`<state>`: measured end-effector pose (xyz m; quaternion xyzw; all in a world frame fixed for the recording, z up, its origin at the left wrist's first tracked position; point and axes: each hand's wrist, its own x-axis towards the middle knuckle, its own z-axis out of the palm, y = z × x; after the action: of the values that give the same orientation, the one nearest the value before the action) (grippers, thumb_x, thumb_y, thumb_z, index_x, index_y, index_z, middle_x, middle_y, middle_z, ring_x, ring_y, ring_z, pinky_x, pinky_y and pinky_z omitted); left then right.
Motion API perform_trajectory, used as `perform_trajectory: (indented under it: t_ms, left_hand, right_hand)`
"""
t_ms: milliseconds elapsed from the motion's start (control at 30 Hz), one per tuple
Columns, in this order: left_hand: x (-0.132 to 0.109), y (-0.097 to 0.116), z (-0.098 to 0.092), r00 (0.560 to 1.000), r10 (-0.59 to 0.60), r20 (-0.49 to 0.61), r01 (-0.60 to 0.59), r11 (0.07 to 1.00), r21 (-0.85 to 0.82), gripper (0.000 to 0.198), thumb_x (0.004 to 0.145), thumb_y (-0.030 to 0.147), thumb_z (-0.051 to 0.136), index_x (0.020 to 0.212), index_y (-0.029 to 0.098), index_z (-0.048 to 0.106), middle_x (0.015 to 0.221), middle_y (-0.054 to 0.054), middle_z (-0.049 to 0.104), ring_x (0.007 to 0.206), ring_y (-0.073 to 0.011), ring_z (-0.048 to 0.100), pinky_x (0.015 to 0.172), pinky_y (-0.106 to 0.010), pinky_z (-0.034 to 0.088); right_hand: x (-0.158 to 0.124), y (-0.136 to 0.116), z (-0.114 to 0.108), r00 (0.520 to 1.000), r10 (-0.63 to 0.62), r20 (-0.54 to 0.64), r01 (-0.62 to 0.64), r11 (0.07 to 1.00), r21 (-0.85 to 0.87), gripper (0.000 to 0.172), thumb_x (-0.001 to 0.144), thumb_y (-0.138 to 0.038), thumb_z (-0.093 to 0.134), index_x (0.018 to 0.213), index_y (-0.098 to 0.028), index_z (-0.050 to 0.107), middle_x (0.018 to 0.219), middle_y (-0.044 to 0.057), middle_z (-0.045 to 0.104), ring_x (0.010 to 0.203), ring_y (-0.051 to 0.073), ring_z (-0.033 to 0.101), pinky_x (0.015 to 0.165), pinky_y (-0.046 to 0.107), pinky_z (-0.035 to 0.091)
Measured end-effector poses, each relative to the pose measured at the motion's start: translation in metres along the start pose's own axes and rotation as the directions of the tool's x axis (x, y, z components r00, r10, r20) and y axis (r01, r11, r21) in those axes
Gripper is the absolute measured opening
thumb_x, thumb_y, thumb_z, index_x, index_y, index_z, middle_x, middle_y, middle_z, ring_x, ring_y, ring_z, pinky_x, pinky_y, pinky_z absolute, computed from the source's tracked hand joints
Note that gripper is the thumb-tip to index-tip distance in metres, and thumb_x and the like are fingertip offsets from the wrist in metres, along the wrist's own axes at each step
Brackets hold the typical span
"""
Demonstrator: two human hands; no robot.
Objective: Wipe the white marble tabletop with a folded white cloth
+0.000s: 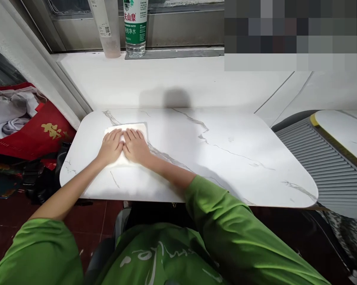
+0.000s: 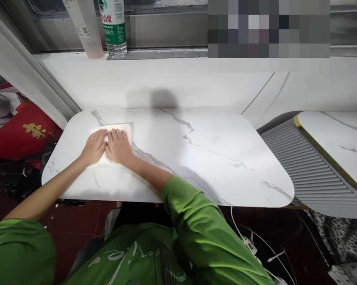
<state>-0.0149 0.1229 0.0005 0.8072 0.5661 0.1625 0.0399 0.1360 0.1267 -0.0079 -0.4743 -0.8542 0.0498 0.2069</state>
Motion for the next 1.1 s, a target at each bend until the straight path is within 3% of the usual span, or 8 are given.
perform_trajectory:
  t_ms: [233, 333, 433, 567, 667, 900, 1100]
  left_hand:
    - [0.101, -0.058, 0.011, 0.999, 0.036, -0.037, -0.039, 0.996, -0.084, 0.045, 0.088, 0.025, 0.037, 0.130, 0.018, 0.055, 0.142, -0.010, 0.056, 0.135, -0.0244, 0.046, 0.117, -0.044, 0.032]
    - [0.119, -0.066, 0.013, 0.999, 0.030, -0.027, -0.032, 0.994, -0.101, 0.045, 0.088, 0.025, 0.037, 0.129, 0.018, 0.056, 0.141, -0.010, 0.057, 0.134, -0.0246, 0.047, 0.116, -0.044, 0.033]
    - [0.118, -0.065, 0.014, 0.999, 0.030, -0.026, -0.032, 0.997, -0.076, 0.048, 0.090, 0.025, 0.036, 0.133, 0.016, 0.054, 0.144, -0.010, 0.054, 0.136, -0.0242, 0.045, 0.118, -0.043, 0.030]
    - [0.095, -0.058, 0.012, 1.000, -0.004, -0.022, 0.004, 1.000, -0.012, 0.050, 0.092, 0.025, 0.033, 0.138, 0.013, 0.050, 0.150, -0.011, 0.049, 0.141, -0.0254, 0.040, 0.120, -0.043, 0.027]
    - [0.063, -0.053, 0.007, 1.000, -0.018, -0.019, 0.018, 1.000, 0.018, 0.050, 0.095, 0.027, 0.030, 0.140, 0.014, 0.048, 0.152, -0.010, 0.047, 0.143, -0.0259, 0.038, 0.120, -0.045, 0.027]
    - [-0.043, -0.050, -0.021, 0.999, -0.028, -0.029, 0.029, 0.998, 0.058, 0.052, 0.097, 0.031, 0.026, 0.143, 0.013, 0.043, 0.153, -0.013, 0.044, 0.144, -0.0265, 0.036, 0.121, -0.047, 0.025]
    - [-0.115, -0.056, -0.045, 0.987, -0.133, -0.087, 0.140, 0.988, 0.069, 0.053, 0.097, 0.035, 0.025, 0.143, 0.014, 0.043, 0.150, -0.014, 0.047, 0.142, -0.0284, 0.039, 0.121, -0.049, 0.028]
  right_hand:
    - [0.093, 0.036, 0.021, 0.993, 0.099, -0.063, -0.099, 0.995, 0.009, 0.048, 0.095, -0.019, 0.038, 0.138, 0.001, 0.051, 0.146, 0.021, 0.050, 0.136, 0.031, 0.043, 0.118, 0.048, 0.024]
    - [0.108, 0.043, 0.025, 0.991, 0.121, -0.063, -0.121, 0.993, 0.011, 0.049, 0.095, -0.019, 0.038, 0.139, 0.002, 0.050, 0.147, 0.021, 0.049, 0.137, 0.032, 0.042, 0.118, 0.048, 0.023]
    - [0.108, 0.045, 0.027, 0.992, 0.104, -0.072, -0.103, 0.995, 0.008, 0.050, 0.096, -0.020, 0.037, 0.140, 0.002, 0.049, 0.148, 0.021, 0.048, 0.138, 0.032, 0.041, 0.118, 0.049, 0.022]
    - [0.095, 0.039, 0.025, 0.996, 0.058, -0.073, -0.057, 0.998, 0.017, 0.049, 0.096, -0.020, 0.038, 0.139, 0.000, 0.050, 0.148, 0.019, 0.049, 0.138, 0.030, 0.042, 0.119, 0.047, 0.023]
    - [0.075, 0.023, 0.023, 0.998, 0.029, -0.062, -0.028, 0.999, 0.026, 0.050, 0.096, -0.020, 0.039, 0.140, 0.000, 0.050, 0.148, 0.020, 0.049, 0.138, 0.030, 0.042, 0.119, 0.046, 0.022]
    - [0.017, -0.050, 0.018, 0.995, -0.095, -0.038, 0.097, 0.993, 0.066, 0.054, 0.096, -0.026, 0.042, 0.141, 0.004, 0.046, 0.149, 0.024, 0.046, 0.139, 0.035, 0.039, 0.119, 0.050, 0.022]
    - [-0.003, -0.107, 0.020, 0.975, -0.223, 0.015, 0.220, 0.968, 0.123, 0.058, 0.097, -0.030, 0.043, 0.143, 0.006, 0.042, 0.150, 0.026, 0.043, 0.140, 0.036, 0.037, 0.120, 0.052, 0.020]
